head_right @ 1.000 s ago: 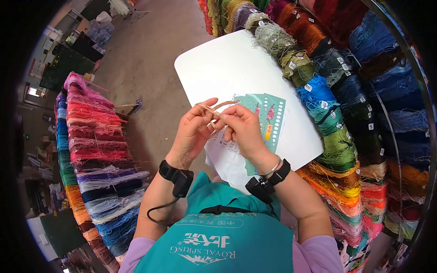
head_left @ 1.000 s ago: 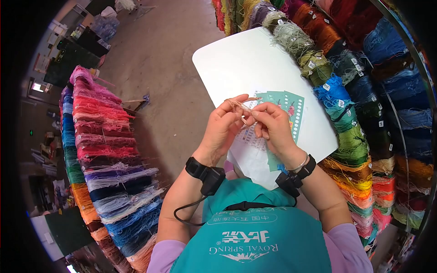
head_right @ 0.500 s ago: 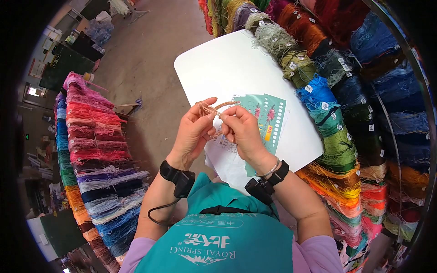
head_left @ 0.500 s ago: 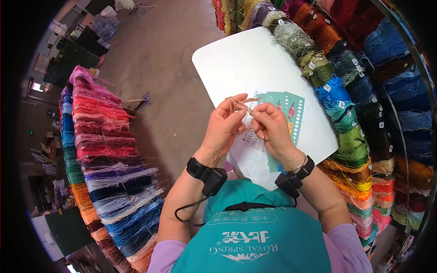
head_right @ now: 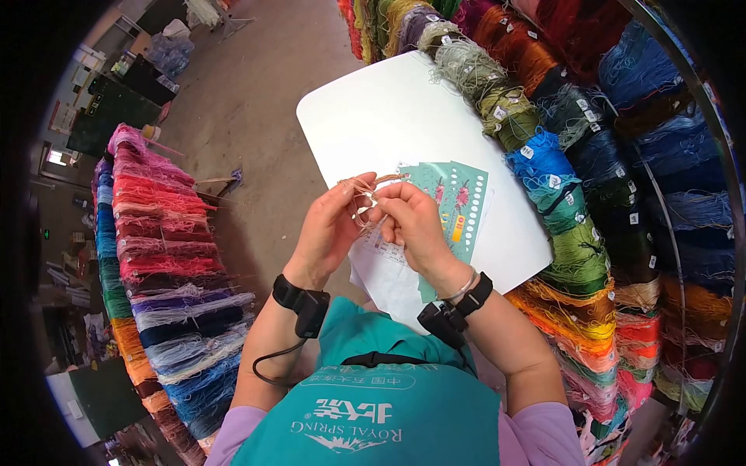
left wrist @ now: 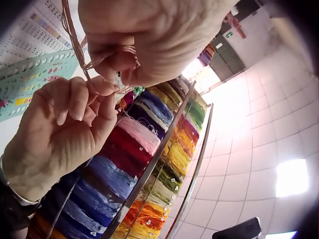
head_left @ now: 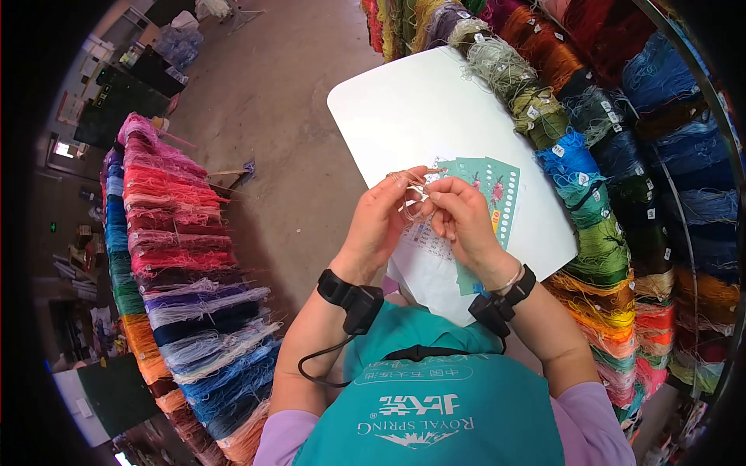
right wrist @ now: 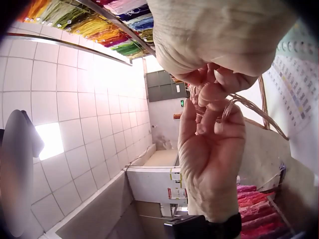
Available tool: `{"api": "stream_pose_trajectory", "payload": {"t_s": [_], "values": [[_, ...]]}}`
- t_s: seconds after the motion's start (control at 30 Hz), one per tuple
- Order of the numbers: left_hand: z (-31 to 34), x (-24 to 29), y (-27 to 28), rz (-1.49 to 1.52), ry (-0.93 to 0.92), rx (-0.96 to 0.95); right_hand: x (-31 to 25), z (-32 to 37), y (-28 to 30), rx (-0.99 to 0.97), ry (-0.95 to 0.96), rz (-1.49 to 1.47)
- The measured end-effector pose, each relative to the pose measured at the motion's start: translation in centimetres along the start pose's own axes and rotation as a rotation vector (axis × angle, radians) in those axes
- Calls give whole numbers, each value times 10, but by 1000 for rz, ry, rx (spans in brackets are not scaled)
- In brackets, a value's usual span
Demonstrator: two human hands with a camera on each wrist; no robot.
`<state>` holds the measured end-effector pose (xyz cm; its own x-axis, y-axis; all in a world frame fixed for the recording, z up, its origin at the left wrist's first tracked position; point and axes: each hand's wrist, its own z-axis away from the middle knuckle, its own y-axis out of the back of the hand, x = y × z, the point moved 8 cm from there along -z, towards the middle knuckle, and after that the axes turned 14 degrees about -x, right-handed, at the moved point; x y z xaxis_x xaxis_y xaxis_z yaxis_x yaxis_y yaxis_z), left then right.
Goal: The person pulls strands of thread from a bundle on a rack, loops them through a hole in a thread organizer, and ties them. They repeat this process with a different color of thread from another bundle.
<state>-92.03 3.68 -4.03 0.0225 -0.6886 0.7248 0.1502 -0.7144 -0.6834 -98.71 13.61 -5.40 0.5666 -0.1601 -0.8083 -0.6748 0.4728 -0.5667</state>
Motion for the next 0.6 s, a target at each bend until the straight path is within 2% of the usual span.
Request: {"api": "stream_pose_trajectory", "payload": {"t_s": [0.23,0.6], "values": [[-5,-13,-2,272,1,-95,-4,-4,-13,-48,-23,124],[-7,-16,-6,278,-1,-122,2,-7,-8,-5,13,203]]}}
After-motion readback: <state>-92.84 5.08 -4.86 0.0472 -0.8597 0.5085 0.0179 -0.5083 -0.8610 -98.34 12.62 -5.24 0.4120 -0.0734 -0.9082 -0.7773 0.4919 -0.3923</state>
